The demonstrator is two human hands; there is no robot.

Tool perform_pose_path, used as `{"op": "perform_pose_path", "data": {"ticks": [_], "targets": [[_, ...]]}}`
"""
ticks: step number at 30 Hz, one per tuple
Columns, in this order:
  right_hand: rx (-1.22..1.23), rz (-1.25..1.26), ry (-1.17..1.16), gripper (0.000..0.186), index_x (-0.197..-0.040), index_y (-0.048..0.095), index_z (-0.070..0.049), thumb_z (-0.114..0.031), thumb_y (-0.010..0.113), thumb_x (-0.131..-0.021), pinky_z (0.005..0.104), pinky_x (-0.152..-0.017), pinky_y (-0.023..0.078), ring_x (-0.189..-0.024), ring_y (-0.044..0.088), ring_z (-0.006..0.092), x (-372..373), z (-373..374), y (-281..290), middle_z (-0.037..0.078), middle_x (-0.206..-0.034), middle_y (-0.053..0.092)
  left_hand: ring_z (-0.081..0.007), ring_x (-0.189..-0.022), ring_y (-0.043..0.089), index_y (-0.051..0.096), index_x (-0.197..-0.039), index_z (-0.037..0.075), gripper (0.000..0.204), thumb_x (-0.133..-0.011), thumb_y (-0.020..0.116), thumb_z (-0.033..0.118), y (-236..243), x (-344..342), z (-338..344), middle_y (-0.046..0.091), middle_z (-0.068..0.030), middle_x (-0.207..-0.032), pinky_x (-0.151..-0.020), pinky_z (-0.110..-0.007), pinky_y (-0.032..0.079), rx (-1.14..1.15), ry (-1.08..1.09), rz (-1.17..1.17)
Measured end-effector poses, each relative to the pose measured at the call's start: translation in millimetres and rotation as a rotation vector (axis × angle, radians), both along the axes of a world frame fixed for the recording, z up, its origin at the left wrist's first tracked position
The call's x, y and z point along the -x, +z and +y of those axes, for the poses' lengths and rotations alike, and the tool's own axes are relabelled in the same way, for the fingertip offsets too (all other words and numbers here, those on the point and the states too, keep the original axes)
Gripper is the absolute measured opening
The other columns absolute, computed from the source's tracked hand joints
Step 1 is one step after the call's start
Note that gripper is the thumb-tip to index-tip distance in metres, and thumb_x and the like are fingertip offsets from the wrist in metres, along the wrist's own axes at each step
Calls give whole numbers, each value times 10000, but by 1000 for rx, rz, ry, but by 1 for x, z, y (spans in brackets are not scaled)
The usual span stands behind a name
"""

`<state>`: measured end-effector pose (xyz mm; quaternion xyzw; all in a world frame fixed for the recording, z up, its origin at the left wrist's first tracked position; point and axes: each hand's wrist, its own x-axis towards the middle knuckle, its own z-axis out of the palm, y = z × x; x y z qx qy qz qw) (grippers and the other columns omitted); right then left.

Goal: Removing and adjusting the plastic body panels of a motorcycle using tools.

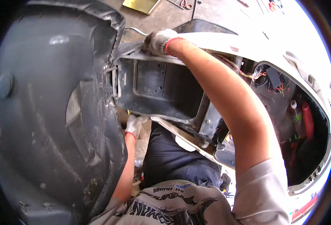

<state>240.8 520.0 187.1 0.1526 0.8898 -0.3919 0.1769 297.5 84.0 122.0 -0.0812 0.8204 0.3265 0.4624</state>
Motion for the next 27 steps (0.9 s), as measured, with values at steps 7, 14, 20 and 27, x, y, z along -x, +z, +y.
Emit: {"op": "perform_pose_path", "data": {"ticks": [7,14,20,27], "targets": [[74,85,-389,370,-1216,722,-127,-364,612,-954,398,-939,548,-1047,711,338,-90,-16,72,155,-1128,741,-168,-897,648,654,-1184,-18,262,-958,658,115,60,-11,57,673,-59,-1103,-812,-306,562,-151,193,-99],[503,295,-878,219,-1148,730,-58,-163,623,-988,313,-943,534,-1004,712,193,-192,-94,140,116,-1094,751,-134,-865,615,672,-1136,11,240,-982,662,194,80,-15,59,660,-30,-1018,-823,-293,559,-182,229,-98],[632,180,-775,147,-1070,720,-44,-82,622,-968,369,-861,551,-923,711,275,-269,-190,134,139,-1002,724,-136,-913,638,678,-1105,2,235,-982,659,201,80,-18,58,670,-53,-1038,-785,-289,572,-177,233,-88],[620,-120,-622,160,-1079,723,-12,-38,609,-970,324,-919,548,-989,709,226,-310,-239,117,129,-1069,734,-209,-1056,662,624,-1188,-72,305,-999,634,167,69,-24,58,661,-137,-1194,-899,-335,592,-237,410,-23]]}}
